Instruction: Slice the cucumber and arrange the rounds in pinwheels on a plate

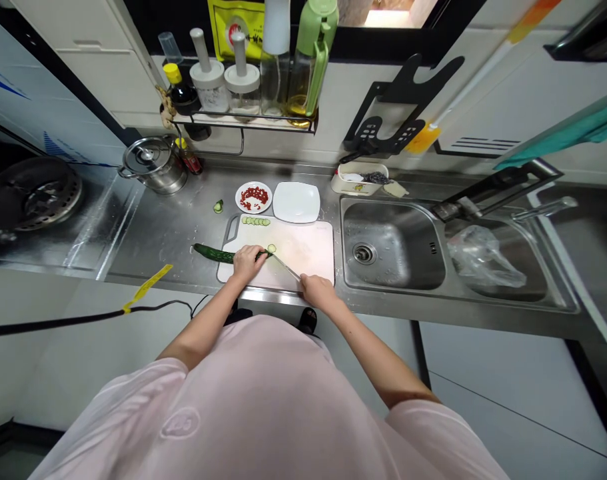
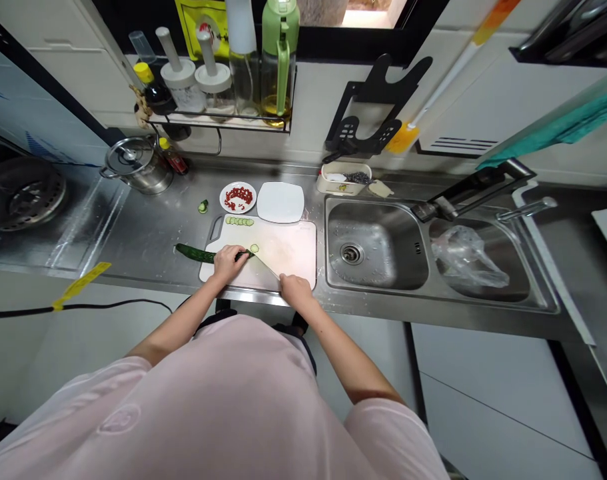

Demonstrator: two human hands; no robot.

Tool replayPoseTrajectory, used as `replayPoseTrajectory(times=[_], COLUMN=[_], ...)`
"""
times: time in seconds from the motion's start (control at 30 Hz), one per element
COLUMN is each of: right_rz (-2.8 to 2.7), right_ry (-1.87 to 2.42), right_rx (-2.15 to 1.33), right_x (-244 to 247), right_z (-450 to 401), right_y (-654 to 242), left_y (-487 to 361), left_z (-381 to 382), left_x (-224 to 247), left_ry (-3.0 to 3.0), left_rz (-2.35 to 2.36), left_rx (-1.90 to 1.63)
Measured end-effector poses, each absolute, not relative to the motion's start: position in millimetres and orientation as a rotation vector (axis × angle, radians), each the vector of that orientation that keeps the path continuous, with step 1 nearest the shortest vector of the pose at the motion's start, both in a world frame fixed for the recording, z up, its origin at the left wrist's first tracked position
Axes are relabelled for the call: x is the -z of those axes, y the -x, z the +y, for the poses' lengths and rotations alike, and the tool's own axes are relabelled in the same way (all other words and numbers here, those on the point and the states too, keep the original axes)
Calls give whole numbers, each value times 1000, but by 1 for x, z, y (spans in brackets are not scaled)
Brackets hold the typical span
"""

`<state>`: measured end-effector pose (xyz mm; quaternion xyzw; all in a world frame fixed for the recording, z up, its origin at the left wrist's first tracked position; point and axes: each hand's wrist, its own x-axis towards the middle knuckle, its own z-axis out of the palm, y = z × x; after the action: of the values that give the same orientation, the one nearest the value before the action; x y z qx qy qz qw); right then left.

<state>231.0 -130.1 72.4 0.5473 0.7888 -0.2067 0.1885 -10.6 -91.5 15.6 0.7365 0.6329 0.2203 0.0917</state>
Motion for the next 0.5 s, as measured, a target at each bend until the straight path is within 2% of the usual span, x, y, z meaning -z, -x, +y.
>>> replayPoseTrajectory(times=[0.5], right_rz=[2243], right_ry=[-1542], right_rx=[642], right_x=[-77], right_z=[-87], right_y=[-181], left_y=[10], left_z=[-90], left_x=[-22], left_ry=[-2196], left_rz=[1865], left_rx=[-613])
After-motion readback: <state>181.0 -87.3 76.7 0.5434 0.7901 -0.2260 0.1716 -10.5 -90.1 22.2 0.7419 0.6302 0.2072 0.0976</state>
